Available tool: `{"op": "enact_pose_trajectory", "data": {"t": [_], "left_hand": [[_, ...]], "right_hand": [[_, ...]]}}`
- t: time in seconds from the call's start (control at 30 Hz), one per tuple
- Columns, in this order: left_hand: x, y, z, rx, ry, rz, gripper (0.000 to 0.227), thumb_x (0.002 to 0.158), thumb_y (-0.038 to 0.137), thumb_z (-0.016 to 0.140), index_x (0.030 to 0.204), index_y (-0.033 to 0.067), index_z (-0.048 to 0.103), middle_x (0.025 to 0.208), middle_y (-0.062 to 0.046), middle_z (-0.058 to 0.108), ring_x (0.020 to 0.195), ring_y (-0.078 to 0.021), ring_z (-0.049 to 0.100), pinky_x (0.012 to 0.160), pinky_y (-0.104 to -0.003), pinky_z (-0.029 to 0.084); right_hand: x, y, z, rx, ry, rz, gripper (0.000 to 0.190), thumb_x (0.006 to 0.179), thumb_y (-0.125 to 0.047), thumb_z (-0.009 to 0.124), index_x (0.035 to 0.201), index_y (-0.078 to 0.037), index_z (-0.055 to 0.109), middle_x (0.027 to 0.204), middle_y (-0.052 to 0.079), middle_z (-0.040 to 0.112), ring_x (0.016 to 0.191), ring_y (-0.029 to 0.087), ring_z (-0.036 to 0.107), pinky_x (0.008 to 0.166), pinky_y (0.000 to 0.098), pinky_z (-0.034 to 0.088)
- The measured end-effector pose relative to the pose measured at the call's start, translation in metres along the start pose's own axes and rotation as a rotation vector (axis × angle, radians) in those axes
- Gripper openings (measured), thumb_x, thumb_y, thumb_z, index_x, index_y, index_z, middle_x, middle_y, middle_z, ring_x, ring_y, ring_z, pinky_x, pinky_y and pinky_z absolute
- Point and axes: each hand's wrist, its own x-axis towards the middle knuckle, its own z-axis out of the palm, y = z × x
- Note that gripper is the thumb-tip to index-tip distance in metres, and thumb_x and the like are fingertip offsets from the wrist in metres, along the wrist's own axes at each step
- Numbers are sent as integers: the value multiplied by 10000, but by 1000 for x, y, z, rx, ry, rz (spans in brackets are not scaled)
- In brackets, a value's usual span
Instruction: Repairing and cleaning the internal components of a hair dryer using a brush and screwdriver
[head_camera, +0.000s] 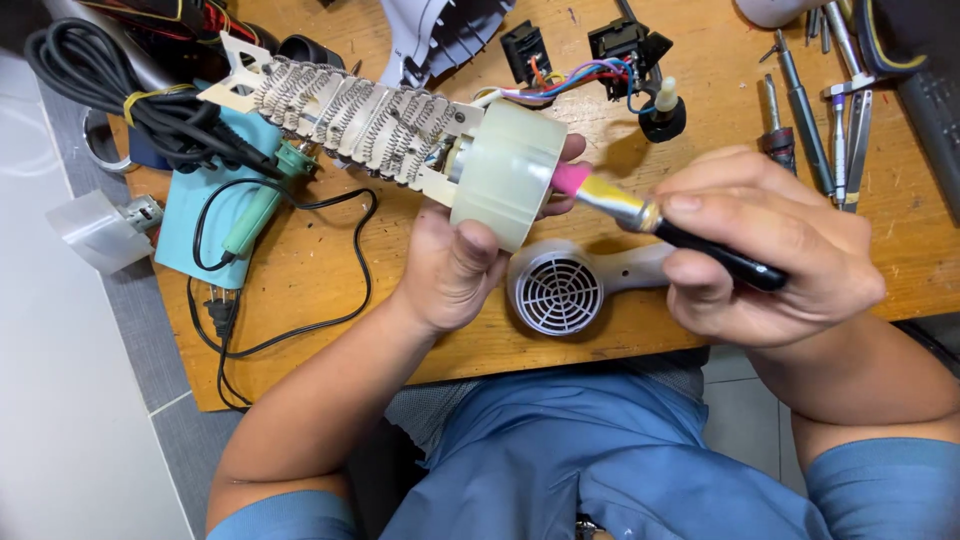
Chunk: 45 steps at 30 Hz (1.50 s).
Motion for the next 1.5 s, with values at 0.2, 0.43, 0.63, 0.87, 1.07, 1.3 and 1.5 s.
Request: {"op": "enact_pose_trajectory", "data": {"t": [0.2,0.43,0.63,0.87,1.07,1.3,1.5], "left_hand": [[0,3,-3,112,39,-20,1203,998,747,824,1682,-147,400,1570,-391,660,1491,-513,700,1269,-527,643],[-15,-7,-29,181,72,101,1044,1025,591,954,1713,-11,450,1725,-239,582,1631,-385,597,1441,-579,487],[-7,13,-9,-118,192,28,1202,898,485,1058,1752,19,353,1721,-305,512,1472,-581,637,1269,-724,587],[1,19,-13,-138,277,12,1350,779,673,1065,1760,24,404,1635,-324,635,1151,-379,815,1116,-483,682],[4,22,-15,-143,294,1,1290,760,734,995,1720,46,478,1525,-333,710,1104,-401,823,1095,-487,690],[9,24,-8,-205,347,-16,1205,787,712,915,1692,30,505,1447,-383,734,1045,-415,820,991,-481,718],[14,29,-3,-193,352,-15,1163,807,736,883,1676,38,551,1453,-177,720,1345,-386,755,963,-502,711]], "right_hand": [[14,-2,-14,-367,-79,-23,263,1186,-75,771,1143,182,806,956,275,788,802,412,730,753,506,497],[-13,-24,-77,-455,180,438,284,1479,-37,582,1577,224,637,1529,343,626,1230,471,666,1140,477,516],[-47,5,-116,-690,-392,370,373,1234,-109,816,1540,105,824,1409,291,804,1223,474,699,1134,558,518],[-78,14,-85,-677,-496,311,490,1114,-124,732,1604,-113,747,1487,222,677,1321,442,630,1173,546,483],[-91,25,-94,-954,-310,554,262,1203,-170,812,1393,10,831,1230,176,789,1171,424,715,927,535,582],[-76,57,-109,-997,-334,451,276,1235,-79,803,1476,50,838,1305,231,786,1156,465,724,1029,560,576],[-71,50,-78,-1025,-435,760,501,1139,-409,847,1441,-28,727,1259,236,814,1093,533,748,781,666,575]]}}
